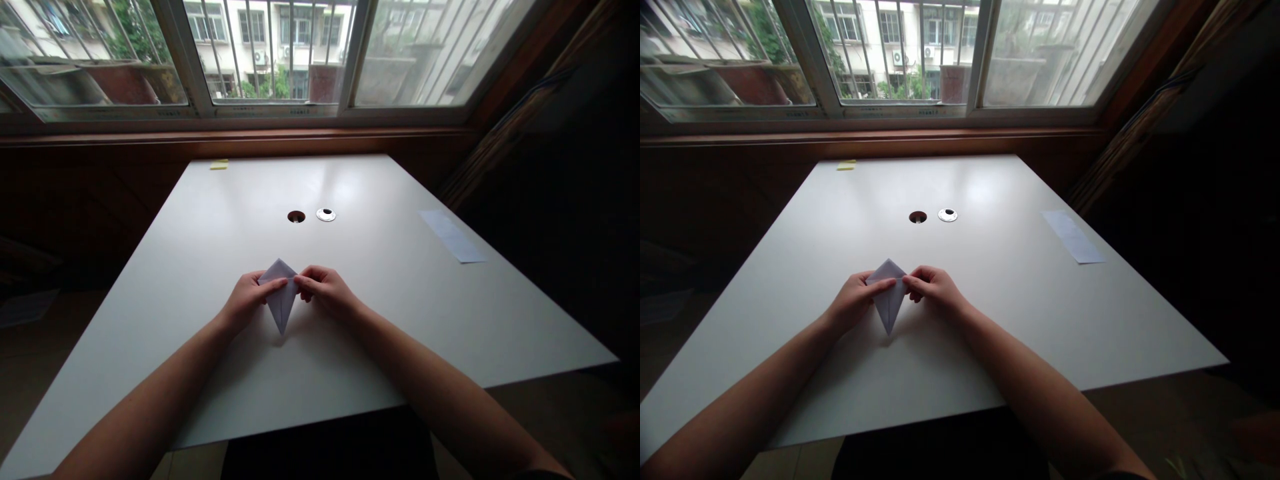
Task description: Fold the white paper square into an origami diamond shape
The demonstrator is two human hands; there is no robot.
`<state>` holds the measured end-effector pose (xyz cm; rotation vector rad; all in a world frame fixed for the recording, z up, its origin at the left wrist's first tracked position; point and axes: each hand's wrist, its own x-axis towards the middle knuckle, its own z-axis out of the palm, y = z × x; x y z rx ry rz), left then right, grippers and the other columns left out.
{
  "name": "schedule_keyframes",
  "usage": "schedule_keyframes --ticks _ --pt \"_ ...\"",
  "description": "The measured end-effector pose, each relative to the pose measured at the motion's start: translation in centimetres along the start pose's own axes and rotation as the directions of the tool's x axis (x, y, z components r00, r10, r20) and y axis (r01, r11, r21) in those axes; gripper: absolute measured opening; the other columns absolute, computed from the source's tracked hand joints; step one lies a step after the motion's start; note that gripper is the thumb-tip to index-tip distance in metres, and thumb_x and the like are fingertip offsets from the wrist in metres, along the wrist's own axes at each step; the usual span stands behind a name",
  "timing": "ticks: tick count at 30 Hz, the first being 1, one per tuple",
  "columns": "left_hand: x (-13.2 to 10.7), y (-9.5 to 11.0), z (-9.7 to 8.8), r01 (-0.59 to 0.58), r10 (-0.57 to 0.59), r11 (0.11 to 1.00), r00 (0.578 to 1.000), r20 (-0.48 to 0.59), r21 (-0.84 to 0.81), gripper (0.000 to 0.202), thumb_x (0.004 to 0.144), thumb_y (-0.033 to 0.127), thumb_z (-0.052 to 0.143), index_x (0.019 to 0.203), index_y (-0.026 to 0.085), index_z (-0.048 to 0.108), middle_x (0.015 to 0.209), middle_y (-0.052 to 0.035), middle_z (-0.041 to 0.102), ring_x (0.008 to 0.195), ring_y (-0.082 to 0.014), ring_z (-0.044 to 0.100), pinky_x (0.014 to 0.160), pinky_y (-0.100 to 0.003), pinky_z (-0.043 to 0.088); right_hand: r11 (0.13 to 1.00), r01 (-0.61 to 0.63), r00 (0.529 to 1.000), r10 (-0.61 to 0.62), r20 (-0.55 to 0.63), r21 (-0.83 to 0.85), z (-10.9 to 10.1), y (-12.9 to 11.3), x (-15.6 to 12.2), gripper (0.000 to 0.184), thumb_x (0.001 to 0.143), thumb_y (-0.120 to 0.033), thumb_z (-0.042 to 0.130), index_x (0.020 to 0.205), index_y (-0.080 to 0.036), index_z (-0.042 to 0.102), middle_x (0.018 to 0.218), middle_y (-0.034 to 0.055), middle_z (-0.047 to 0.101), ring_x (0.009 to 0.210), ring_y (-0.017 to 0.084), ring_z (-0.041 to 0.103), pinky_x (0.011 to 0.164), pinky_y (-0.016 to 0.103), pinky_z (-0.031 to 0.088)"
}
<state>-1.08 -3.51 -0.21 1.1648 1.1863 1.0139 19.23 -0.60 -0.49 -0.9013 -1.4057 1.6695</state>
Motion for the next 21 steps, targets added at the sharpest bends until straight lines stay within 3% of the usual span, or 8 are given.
schedule_keyframes --ticks 4,6,10,17,21 --pt "0.11 0.06 0.10 -0.026 0.026 1.000 1.000 -0.003 0.012 0.039 0.074 0.048 0.075 0.085 0.010 0.070 0.065 -0.0017 0.060 0.054 -0.0092 0.046 0.049 -0.021 0.029 1.000 0.020 0.999 -0.019 -0.031 0.016 -0.14 0.00 0.00 0.034 0.077 -0.048 0.074 0.073 -0.016 0.063 0.064 0.0004 0.065 0.054 0.010 0.055 0.052 0.024 0.044" --pt "0.12 0.24 0.19 -0.039 0.039 0.999 0.999 -0.010 0.006 0.043 0.074 0.045 0.076 0.102 0.013 0.069 0.068 -0.0005 0.060 0.053 -0.0080 0.045 0.048 -0.019 0.030 0.999 0.040 0.998 -0.039 -0.046 0.020 -0.30 0.11 0.05 0.034 0.078 -0.047 0.073 0.073 -0.016 0.062 0.064 0.0003 0.065 0.054 0.010 0.055 0.053 0.024 0.043" --pt "0.10 0.62 0.36 -0.048 0.047 0.999 0.998 -0.040 -0.018 0.073 0.072 0.041 0.080 0.135 0.020 0.052 0.059 0.0063 0.051 0.045 -0.0057 0.040 0.044 -0.017 0.028 0.998 0.061 0.997 -0.060 -0.052 0.010 -0.52 0.25 0.24 0.034 0.079 -0.047 0.073 0.073 -0.016 0.061 0.065 0.0003 0.065 0.056 0.010 0.055 0.056 0.024 0.044" --pt "0.32 0.27 0.45 -0.076 0.070 0.994 0.995 -0.075 -0.083 0.082 0.071 0.040 0.081 0.142 0.019 0.044 0.051 0.0100 0.044 0.040 -0.0038 0.035 0.040 -0.015 0.022 0.998 -0.066 0.997 0.066 0.030 -0.023 -0.59 -0.27 0.57 0.037 0.075 -0.050 0.075 0.076 -0.016 0.061 0.066 0.0006 0.065 0.055 0.010 0.057 0.053 0.023 0.046" --pt "0.42 0.10 0.33 -0.075 0.068 0.993 0.995 -0.079 -0.086 0.081 0.071 0.039 0.081 0.141 0.020 0.044 0.050 0.0107 0.044 0.040 -0.0042 0.036 0.041 -0.015 0.024 0.997 -0.067 0.997 0.068 0.037 -0.027 -0.68 -0.20 0.54 0.037 0.076 -0.049 0.074 0.072 -0.015 0.060 0.063 0.0011 0.065 0.051 0.009 0.055 0.049 0.022 0.042"
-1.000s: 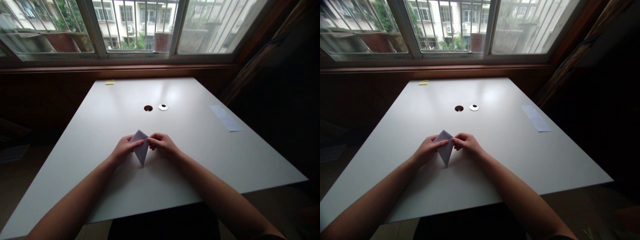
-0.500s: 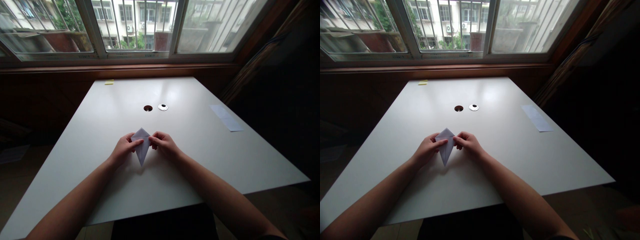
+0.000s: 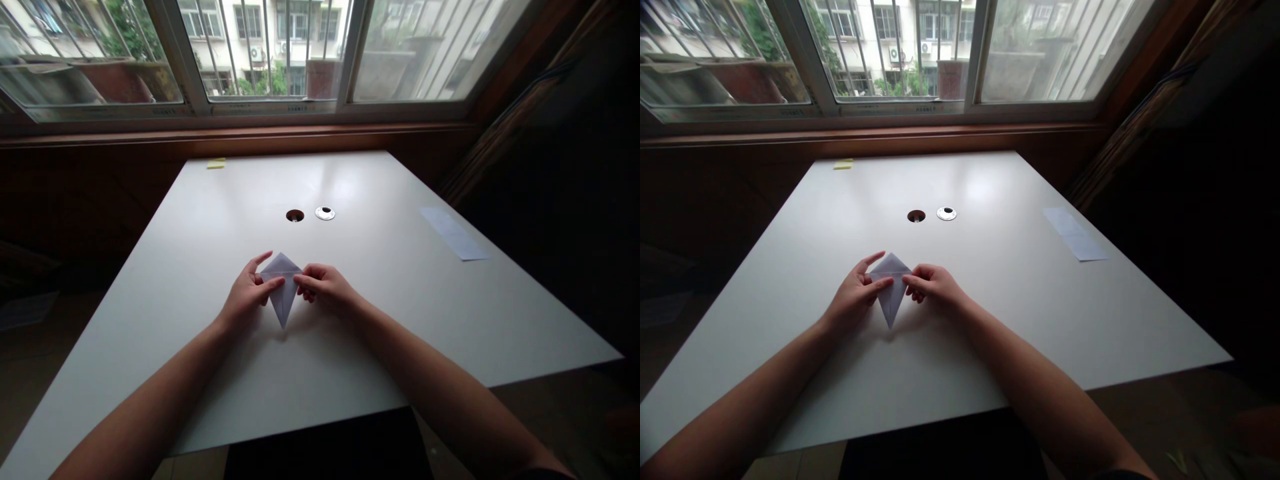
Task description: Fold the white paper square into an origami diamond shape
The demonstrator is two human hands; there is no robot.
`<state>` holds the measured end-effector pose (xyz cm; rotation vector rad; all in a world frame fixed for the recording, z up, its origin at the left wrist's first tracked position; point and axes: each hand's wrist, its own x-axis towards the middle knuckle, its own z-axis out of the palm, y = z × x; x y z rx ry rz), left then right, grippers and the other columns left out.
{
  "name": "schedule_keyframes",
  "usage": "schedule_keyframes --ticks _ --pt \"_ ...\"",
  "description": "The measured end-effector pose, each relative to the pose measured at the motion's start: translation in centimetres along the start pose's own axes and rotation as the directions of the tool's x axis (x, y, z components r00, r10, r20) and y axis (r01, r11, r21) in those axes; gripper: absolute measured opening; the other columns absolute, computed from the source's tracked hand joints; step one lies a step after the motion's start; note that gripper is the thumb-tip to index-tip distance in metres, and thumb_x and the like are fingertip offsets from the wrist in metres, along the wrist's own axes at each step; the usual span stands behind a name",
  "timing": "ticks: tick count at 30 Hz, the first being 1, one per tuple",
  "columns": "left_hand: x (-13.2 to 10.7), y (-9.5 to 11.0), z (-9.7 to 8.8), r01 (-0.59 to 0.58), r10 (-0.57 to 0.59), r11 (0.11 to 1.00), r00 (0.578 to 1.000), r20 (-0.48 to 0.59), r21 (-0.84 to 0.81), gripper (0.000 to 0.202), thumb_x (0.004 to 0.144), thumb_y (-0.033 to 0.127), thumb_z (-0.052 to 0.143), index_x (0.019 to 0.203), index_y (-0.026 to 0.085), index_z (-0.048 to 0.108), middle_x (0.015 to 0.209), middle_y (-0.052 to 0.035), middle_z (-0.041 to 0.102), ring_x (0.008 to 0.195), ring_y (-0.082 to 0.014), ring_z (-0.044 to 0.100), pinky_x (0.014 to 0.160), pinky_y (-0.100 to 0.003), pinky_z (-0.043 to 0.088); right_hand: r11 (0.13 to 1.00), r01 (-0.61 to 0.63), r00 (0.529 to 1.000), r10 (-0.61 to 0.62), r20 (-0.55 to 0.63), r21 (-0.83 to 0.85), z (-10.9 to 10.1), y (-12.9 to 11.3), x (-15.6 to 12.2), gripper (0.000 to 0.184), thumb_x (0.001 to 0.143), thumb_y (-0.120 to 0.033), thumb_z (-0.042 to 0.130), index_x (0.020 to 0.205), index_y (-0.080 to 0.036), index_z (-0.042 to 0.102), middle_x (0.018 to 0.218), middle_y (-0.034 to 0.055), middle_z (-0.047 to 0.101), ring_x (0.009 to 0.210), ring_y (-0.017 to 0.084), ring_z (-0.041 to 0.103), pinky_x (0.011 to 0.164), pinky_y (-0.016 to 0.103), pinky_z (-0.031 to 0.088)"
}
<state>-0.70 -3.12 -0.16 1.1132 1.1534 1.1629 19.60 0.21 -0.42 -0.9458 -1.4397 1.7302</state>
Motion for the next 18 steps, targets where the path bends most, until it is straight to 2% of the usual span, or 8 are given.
schedule_keyframes --ticks 3,6,10,12,14,18 --pt "0.0 0.0 -0.1 0.013 -0.013 1.000 0.999 0.052 -0.001 0.079 0.073 0.039 0.080 0.140 0.020 0.043 0.055 0.0079 0.052 0.045 -0.0064 0.044 0.045 -0.016 0.033 0.999 0.024 0.999 -0.022 -0.038 0.035 -0.1 0.1 0.0 0.037 0.077 -0.050 0.073 0.071 -0.016 0.059 0.062 0.0008 0.064 0.051 0.009 0.054 0.049 0.022 0.040" --pt "-0.1 0.2 -0.1 0.046 -0.046 0.999 0.987 0.154 0.007 0.070 0.076 0.040 0.077 0.134 0.017 0.047 0.064 0.0018 0.063 0.051 -0.0097 0.053 0.051 -0.020 0.041 0.995 0.053 0.994 -0.044 -0.100 0.086 -0.2 0.1 0.0 0.037 0.076 -0.049 0.074 0.071 -0.016 0.059 0.063 0.0010 0.065 0.052 0.009 0.054 0.051 0.023 0.041" --pt "-0.5 0.7 0.1 0.090 -0.105 0.994 0.960 0.260 0.069 0.043 0.081 0.043 0.072 0.110 0.014 0.060 0.083 -0.0081 0.073 0.055 -0.0111 0.057 0.056 -0.024 0.044 0.983 0.113 0.979 -0.084 -0.188 0.148 -0.5 0.2 0.2 0.035 0.077 -0.047 0.074 0.071 -0.017 0.059 0.064 0.0012 0.065 0.053 0.009 0.053 0.051 0.023 0.041" --pt "-0.8 1.0 0.2 0.100 -0.133 0.986 0.952 0.275 0.130 0.033 0.083 0.044 0.069 0.093 0.013 0.063 0.091 -0.0116 0.074 0.055 -0.0106 0.058 0.055 -0.023 0.041 0.976 0.141 0.969 -0.102 -0.225 0.164 -0.8 0.3 0.3 0.033 0.077 -0.046 0.074 0.071 -0.017 0.060 0.065 0.0010 0.065 0.053 0.009 0.053 0.052 0.023 0.040" --pt "-0.9 1.3 0.3 0.099 -0.146 0.978 0.952 0.268 0.183 0.032 0.083 0.045 0.069 0.082 0.013 0.063 0.092 -0.0121 0.075 0.055 -0.0110 0.059 0.053 -0.023 0.039 0.973 0.158 0.963 -0.115 -0.242 0.167 -1.0 0.3 0.3 0.033 0.078 -0.046 0.074 0.072 -0.017 0.060 0.066 0.0012 0.066 0.054 0.009 0.053 0.052 0.023 0.041" --pt "-1.0 1.4 0.4 0.093 -0.143 0.977 0.954 0.264 0.194 0.032 0.082 0.045 0.070 0.080 0.014 0.064 0.088 -0.0116 0.075 0.058 -0.0137 0.063 0.058 -0.025 0.044 0.977 0.146 0.967 -0.108 -0.229 0.156 -1.0 0.2 0.3 0.034 0.078 -0.048 0.073 0.072 -0.017 0.060 0.067 0.0020 0.067 0.056 0.010 0.054 0.054 0.024 0.042"
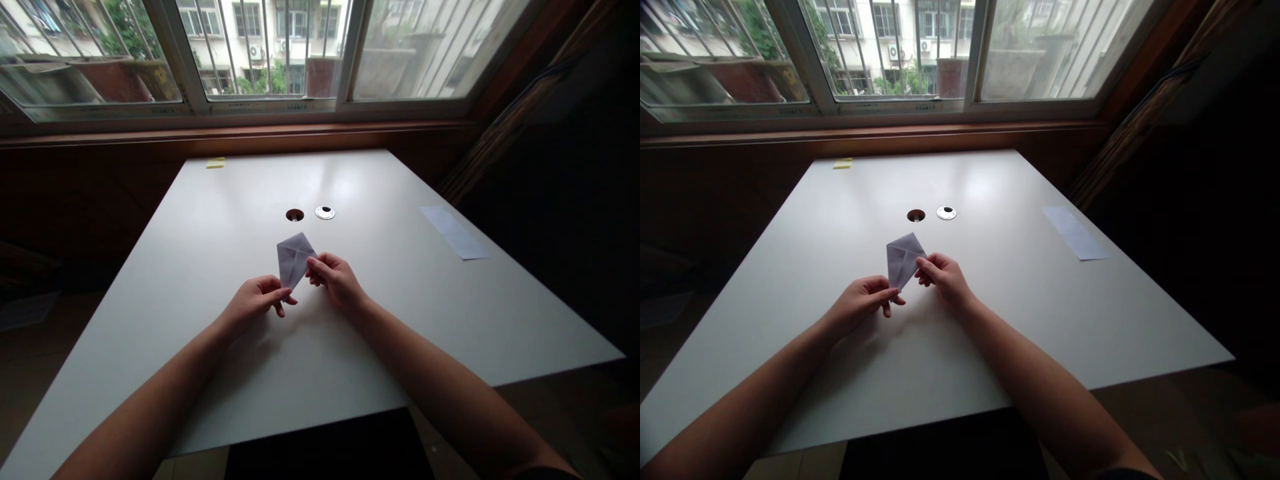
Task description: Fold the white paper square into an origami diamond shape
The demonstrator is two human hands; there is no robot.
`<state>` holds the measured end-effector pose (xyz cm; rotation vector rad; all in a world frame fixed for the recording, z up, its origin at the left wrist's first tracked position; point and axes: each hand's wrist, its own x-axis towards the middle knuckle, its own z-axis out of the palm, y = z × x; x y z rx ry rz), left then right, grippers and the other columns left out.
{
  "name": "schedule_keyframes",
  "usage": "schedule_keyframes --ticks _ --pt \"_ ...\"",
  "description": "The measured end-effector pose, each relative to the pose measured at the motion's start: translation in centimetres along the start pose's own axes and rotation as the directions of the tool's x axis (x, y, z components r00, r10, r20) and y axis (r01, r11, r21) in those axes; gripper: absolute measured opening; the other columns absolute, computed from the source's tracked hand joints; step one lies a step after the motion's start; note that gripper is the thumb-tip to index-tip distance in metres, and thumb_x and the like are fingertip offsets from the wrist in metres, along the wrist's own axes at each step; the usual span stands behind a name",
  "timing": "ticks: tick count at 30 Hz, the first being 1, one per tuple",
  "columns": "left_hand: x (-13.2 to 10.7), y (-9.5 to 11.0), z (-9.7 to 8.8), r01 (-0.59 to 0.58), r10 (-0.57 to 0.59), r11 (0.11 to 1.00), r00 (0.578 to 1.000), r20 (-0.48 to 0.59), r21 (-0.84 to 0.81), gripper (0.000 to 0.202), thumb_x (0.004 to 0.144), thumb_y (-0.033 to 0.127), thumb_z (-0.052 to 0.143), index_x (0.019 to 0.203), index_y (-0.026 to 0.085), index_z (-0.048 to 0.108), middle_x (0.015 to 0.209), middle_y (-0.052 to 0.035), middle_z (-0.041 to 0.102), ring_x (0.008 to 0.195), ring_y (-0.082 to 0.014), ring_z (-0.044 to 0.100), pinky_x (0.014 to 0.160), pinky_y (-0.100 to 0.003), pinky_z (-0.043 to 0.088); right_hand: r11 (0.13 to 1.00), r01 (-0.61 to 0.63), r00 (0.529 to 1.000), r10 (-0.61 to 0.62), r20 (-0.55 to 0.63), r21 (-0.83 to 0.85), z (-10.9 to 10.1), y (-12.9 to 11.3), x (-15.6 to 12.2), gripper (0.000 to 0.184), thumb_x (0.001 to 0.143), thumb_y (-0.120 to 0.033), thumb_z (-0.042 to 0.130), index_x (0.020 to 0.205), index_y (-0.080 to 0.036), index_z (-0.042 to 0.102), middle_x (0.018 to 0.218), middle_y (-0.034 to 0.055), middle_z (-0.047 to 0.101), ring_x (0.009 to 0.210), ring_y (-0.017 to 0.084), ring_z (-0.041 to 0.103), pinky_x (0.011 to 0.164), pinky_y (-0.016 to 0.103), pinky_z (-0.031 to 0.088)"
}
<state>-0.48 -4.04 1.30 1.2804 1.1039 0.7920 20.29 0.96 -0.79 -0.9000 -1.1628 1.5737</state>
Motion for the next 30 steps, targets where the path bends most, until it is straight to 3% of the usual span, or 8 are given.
schedule_keyframes --ticks 3,8,10,15,22,26,30 --pt "0.0 -0.1 0.1 0.003 -0.002 1.000 1.000 0.011 -0.016 0.033 0.081 0.045 0.071 0.082 0.013 0.065 0.087 -0.0124 0.075 0.057 -0.0149 0.064 0.058 -0.026 0.046 1.000 -0.002 1.000 0.002 0.009 -0.008 0.1 -0.1 -0.1 0.035 0.078 -0.050 0.073 0.072 -0.018 0.059 0.066 0.0010 0.065 0.057 0.011 0.054 0.055 0.024 0.043" --pt "0.0 -0.2 0.1 0.046 -0.045 0.999 0.997 0.070 -0.005 0.035 0.082 0.046 0.069 0.093 0.013 0.067 0.089 -0.0144 0.075 0.065 -0.0199 0.070 0.046 -0.021 0.033 0.998 0.056 0.998 -0.056 0.021 -0.023 0.1 0.2 -0.1 0.033 0.080 -0.049 0.071 0.075 -0.018 0.059 0.068 -0.0002 0.063 0.057 0.010 0.052 0.057 0.024 0.042" --pt "0.0 -0.3 0.0 0.043 -0.041 0.999 0.996 0.078 -0.024 0.038 0.083 0.048 0.068 0.099 0.014 0.067 0.087 -0.0141 0.075 0.073 -0.0230 0.072 0.048 -0.021 0.037 0.998 0.055 0.997 -0.053 0.060 -0.033 0.1 0.3 0.0 0.033 0.079 -0.048 0.072 0.075 -0.018 0.059 0.067 -0.0005 0.063 0.057 0.010 0.052 0.057 0.024 0.041" --pt "0.2 -1.1 -0.1 -0.054 0.039 0.986 0.994 -0.099 -0.155 0.041 0.080 0.047 0.071 0.100 0.011 0.069 0.092 -0.0125 0.073 0.080 -0.0236 0.069 0.065 -0.028 0.048 0.984 -0.011 0.968 0.054 0.244 -0.177 0.3 -0.1 -0.3 0.036 0.075 -0.050 0.074 0.073 -0.016 0.060 0.062 0.0004 0.064 0.056 0.011 0.054 0.057 0.025 0.042" --pt "0.4 -1.7 -0.1 -0.102 0.058 0.969 0.979 -0.195 -0.224 0.034 0.075 0.042 0.077 0.091 0.012 0.071 0.083 -0.0076 0.071 0.073 -0.0199 0.065 0.067 -0.028 0.047 0.958 0.010 0.947 0.083 0.309 -0.286 0.6 -0.5 -0.5 0.036 0.077 -0.050 0.072 0.073 -0.017 0.060 0.060 0.0004 0.062 0.057 0.012 0.057 0.056 0.024 0.042" --pt "0.3 -1.5 0.0 -0.132 0.075 0.960 0.971 -0.227 -0.247 0.031 0.074 0.039 0.078 0.088 0.013 0.072 0.081 -0.0065 0.071 0.073 -0.0193 0.064 0.069 -0.029 0.048 0.945 0.103 0.955 -0.006 0.298 -0.311 0.8 -0.1 -0.7 0.034 0.080 -0.050 0.070 0.076 -0.017 0.062 0.063 0.0013 0.063 0.057 0.013 0.056 0.056 0.025 0.044" --pt "0.1 -1.1 0.2 -0.227 0.151 0.942 0.945 -0.290 -0.248 0.029 0.073 0.038 0.079 0.091 0.015 0.074 0.085 -0.0062 0.070 0.080 -0.0206 0.064 0.075 -0.032 0.049 0.871 0.313 0.944 -0.240 0.227 -0.379 1.4 -0.1 -1.5 0.028 0.084 -0.046 0.068 0.084 -0.019 0.069 0.069 0.0033 0.065 0.059 0.014 0.058 0.057 0.028 0.047"
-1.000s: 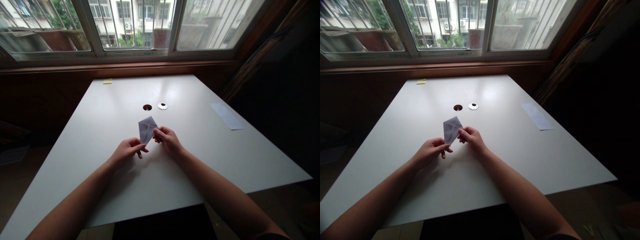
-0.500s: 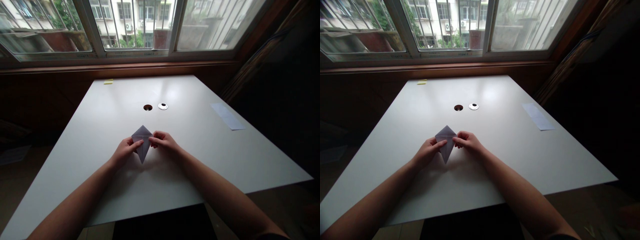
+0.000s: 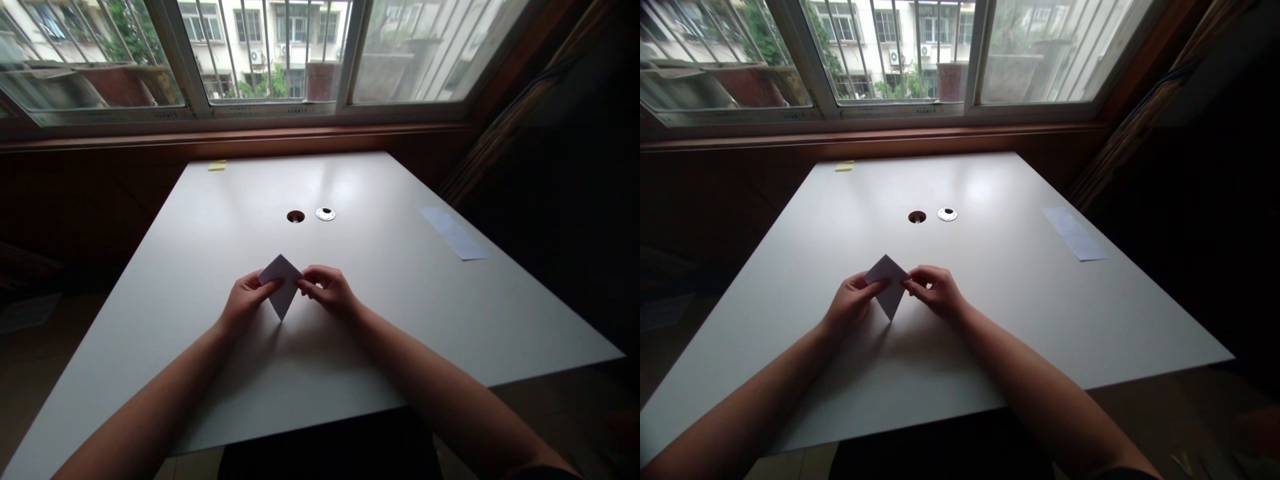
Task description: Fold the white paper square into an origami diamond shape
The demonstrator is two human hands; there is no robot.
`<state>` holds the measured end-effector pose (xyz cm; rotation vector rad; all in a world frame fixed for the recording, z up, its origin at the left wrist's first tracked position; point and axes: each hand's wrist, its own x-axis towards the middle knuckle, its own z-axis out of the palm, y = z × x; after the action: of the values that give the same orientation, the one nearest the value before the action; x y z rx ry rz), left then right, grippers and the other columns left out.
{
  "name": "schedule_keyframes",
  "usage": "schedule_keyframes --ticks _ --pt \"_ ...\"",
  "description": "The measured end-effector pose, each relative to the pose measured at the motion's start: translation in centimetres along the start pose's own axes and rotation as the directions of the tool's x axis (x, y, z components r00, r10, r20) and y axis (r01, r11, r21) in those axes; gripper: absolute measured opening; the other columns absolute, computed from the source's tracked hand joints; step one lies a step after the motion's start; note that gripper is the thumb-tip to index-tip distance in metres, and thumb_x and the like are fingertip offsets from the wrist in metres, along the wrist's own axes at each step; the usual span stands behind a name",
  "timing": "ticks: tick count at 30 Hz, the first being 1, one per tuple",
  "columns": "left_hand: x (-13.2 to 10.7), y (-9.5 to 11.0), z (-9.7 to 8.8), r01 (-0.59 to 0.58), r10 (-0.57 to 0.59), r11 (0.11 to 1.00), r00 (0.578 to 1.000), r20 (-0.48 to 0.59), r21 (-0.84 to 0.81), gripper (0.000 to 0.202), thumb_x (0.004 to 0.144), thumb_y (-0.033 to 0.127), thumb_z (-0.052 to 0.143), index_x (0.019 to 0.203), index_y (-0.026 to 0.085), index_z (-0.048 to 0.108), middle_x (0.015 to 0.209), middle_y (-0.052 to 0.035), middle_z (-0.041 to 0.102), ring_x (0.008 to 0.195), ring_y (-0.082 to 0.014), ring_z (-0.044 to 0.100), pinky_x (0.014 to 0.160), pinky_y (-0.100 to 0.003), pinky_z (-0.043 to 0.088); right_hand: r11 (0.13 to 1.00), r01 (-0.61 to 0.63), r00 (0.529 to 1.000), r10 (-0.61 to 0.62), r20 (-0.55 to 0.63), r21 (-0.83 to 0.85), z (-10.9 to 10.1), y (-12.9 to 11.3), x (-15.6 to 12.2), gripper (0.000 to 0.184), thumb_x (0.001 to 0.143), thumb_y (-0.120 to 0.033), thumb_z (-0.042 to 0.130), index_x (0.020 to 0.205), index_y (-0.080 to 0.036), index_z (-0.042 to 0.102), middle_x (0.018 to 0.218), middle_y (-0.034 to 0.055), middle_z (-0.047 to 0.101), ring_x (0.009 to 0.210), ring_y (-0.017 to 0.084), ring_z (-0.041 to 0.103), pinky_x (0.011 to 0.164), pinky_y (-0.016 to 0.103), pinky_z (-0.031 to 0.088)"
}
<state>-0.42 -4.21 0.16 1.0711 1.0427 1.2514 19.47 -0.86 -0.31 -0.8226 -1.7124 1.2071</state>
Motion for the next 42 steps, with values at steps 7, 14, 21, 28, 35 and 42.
schedule_keyframes --ticks 7,14,21,28,35,42 --pt "-0.8 0.9 -0.5 -0.480 0.462 0.825 0.877 0.131 0.298 0.011 0.081 0.027 0.075 0.092 0.025 0.077 0.103 -0.0074 0.062 0.093 -0.0196 0.061 0.082 -0.034 0.051 0.925 0.293 0.948 -0.314 -0.051 -0.243 -0.1 -1.0 -0.9 0.016 0.088 -0.032 0.065 0.099 -0.025 0.075 0.076 0.0048 0.069 0.061 0.015 0.061 0.062 0.030 0.050" --pt "-0.7 0.9 -1.1 -0.679 0.698 0.425 0.667 0.261 0.598 0.012 0.082 0.022 0.073 0.091 0.029 0.075 0.094 -0.0050 0.067 0.091 -0.0199 0.057 0.077 -0.035 0.051 0.798 0.430 0.886 -0.463 0.026 -0.422 -0.1 -0.4 -1.0 0.013 0.088 -0.030 0.066 0.096 -0.029 0.075 0.082 0.0052 0.068 0.071 0.015 0.062 0.068 0.029 0.051" --pt "-0.6 1.0 -1.7 -0.731 0.720 0.173 0.551 0.422 0.660 0.020 0.086 0.019 0.067 0.100 0.031 0.073 0.094 -0.0024 0.072 0.087 -0.0199 0.056 0.076 -0.035 0.050 0.604 0.545 0.798 -0.586 0.138 -0.582 -0.5 -0.3 -1.2 0.014 0.089 -0.026 0.064 0.099 -0.029 0.074 0.079 0.0030 0.064 0.068 0.013 0.058 0.066 0.029 0.046" --pt "-0.5 0.9 -2.5 -0.758 0.727 0.087 0.491 0.479 0.646 0.028 0.081 0.018 0.072 0.104 0.034 0.072 0.094 -0.0010 0.074 0.087 -0.0207 0.056 0.074 -0.036 0.050 0.539 0.592 0.764 -0.612 0.204 -0.599 -0.3 -0.5 -1.6 0.014 0.090 -0.022 0.064 0.101 -0.027 0.070 0.077 0.0017 0.062 0.067 0.013 0.055 0.064 0.030 0.040" --pt "-0.6 1.3 -1.9 -0.782 0.749 0.142 0.486 0.451 0.607 0.024 0.080 0.018 0.074 0.099 0.032 0.073 0.090 -0.0013 0.073 0.083 -0.0191 0.057 0.071 -0.035 0.050 0.566 0.572 0.775 -0.610 0.166 -0.594 -0.4 -0.8 -1.6 0.009 0.090 -0.024 0.065 0.082 -0.023 0.069 0.073 0.0011 0.058 0.063 0.012 0.054 0.062 0.029 0.041" --pt "-0.7 1.4 -1.5 -0.820 0.751 0.381 0.544 0.374 0.427 0.022 0.078 0.014 0.077 0.096 0.027 0.073 0.088 -0.0031 0.072 0.082 -0.0177 0.061 0.070 -0.034 0.053 0.599 0.552 0.759 -0.649 0.053 -0.579 -0.9 -0.8 -0.8 0.014 0.088 -0.022 0.066 0.101 -0.025 0.072 0.082 0.0023 0.061 0.069 0.012 0.056 0.065 0.027 0.049"
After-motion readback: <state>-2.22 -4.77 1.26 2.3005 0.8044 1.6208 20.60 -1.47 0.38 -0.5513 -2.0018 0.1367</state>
